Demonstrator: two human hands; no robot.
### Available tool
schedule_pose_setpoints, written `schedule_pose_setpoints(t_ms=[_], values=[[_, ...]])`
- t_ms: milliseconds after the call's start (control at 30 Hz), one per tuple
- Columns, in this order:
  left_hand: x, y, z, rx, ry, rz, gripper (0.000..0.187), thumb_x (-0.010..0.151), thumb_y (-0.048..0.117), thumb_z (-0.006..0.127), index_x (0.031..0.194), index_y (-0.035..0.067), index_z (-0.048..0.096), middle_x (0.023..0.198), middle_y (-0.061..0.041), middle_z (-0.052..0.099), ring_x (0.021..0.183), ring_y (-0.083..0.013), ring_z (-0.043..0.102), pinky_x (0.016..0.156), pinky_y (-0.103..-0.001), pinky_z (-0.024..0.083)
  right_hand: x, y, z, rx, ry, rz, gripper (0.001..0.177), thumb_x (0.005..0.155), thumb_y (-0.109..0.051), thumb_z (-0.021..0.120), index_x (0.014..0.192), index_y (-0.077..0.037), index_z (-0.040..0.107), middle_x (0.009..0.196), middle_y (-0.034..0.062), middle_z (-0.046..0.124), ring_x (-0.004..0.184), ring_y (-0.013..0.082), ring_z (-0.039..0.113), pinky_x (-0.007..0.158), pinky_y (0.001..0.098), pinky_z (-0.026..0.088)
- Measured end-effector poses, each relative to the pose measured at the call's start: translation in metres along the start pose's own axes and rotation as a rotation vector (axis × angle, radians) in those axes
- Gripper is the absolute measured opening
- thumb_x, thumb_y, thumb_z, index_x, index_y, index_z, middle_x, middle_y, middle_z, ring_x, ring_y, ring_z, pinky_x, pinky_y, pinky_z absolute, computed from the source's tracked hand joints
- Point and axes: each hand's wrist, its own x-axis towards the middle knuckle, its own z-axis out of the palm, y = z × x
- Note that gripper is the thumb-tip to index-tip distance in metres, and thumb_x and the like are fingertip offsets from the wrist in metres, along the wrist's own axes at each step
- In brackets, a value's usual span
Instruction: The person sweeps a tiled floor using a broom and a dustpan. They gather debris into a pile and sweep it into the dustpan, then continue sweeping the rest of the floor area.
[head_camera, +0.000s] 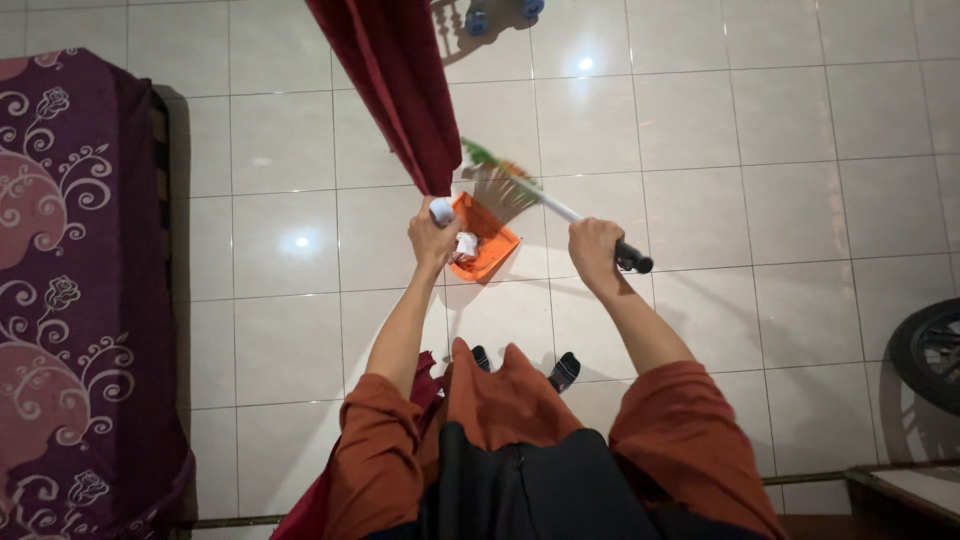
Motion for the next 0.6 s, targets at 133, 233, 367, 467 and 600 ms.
schedule_pose_setpoints(t_ms=[133, 233, 367, 467, 600], values=[[0.005, -0.011, -0.002, -0.024, 0.056, 0.057, 0.027, 0.076, 0.019, 0.076, 0.099, 0.010, 0.065, 0.076, -0.014, 0.073, 0.073, -0.0348, 0.074, 0.070, -0.047, 0.057, 0.007, 0.026, -0.069, 0.050, -0.086, -0.091, 0.012, 0.083, -0.015, 0.067, 0.078, -0.016, 0.079, 0.070, 0.0081, 0.073, 0.066, 0.0249, 0.074, 0.055, 0.0383, 0.049], [0.006, -0.022, -0.017, -0.021, 0.091, 0.034, 0.028, 0.076, 0.019, 0.077, 0.098, 0.008, 0.065, 0.076, -0.014, 0.073, 0.073, -0.0347, 0.074, 0.070, -0.047, 0.057, 0.015, 0.062, -0.106, 0.064, -0.137, -0.005, 0.011, 0.079, -0.015, 0.069, 0.078, -0.015, 0.079, 0.071, 0.0097, 0.073, 0.065, 0.0272, 0.073, 0.055, 0.0384, 0.051], [0.004, -0.038, -0.056, -0.066, 0.161, -0.025, 0.027, 0.077, 0.021, 0.079, 0.094, 0.007, 0.063, 0.078, -0.013, 0.074, 0.073, -0.0320, 0.076, 0.069, -0.046, 0.058, 0.014, 0.078, -0.105, 0.028, -0.139, 0.002, 0.013, 0.085, -0.013, 0.067, 0.079, -0.015, 0.078, 0.068, 0.0095, 0.073, 0.061, 0.0267, 0.073, 0.055, 0.0388, 0.050], [0.004, -0.044, -0.080, -0.076, 0.241, -0.107, 0.022, 0.077, 0.018, 0.077, 0.093, 0.009, 0.064, 0.078, -0.011, 0.075, 0.073, -0.0312, 0.076, 0.072, -0.044, 0.059, 0.021, 0.051, -0.072, -0.024, 0.109, -0.052, 0.012, 0.083, -0.014, 0.067, 0.074, -0.017, 0.075, 0.067, 0.0072, 0.070, 0.062, 0.0244, 0.070, 0.055, 0.0375, 0.045], [0.007, -0.053, -0.090, -0.018, 0.284, -0.143, 0.025, 0.078, 0.018, 0.078, 0.095, 0.008, 0.063, 0.079, -0.013, 0.075, 0.075, -0.0336, 0.074, 0.073, -0.046, 0.058, 0.004, -0.030, -0.048, -0.379, 0.483, -0.124, 0.022, 0.087, -0.023, 0.067, 0.065, -0.021, 0.066, 0.057, -0.0021, 0.059, 0.056, 0.0140, 0.060, 0.052, 0.0348, 0.037]])
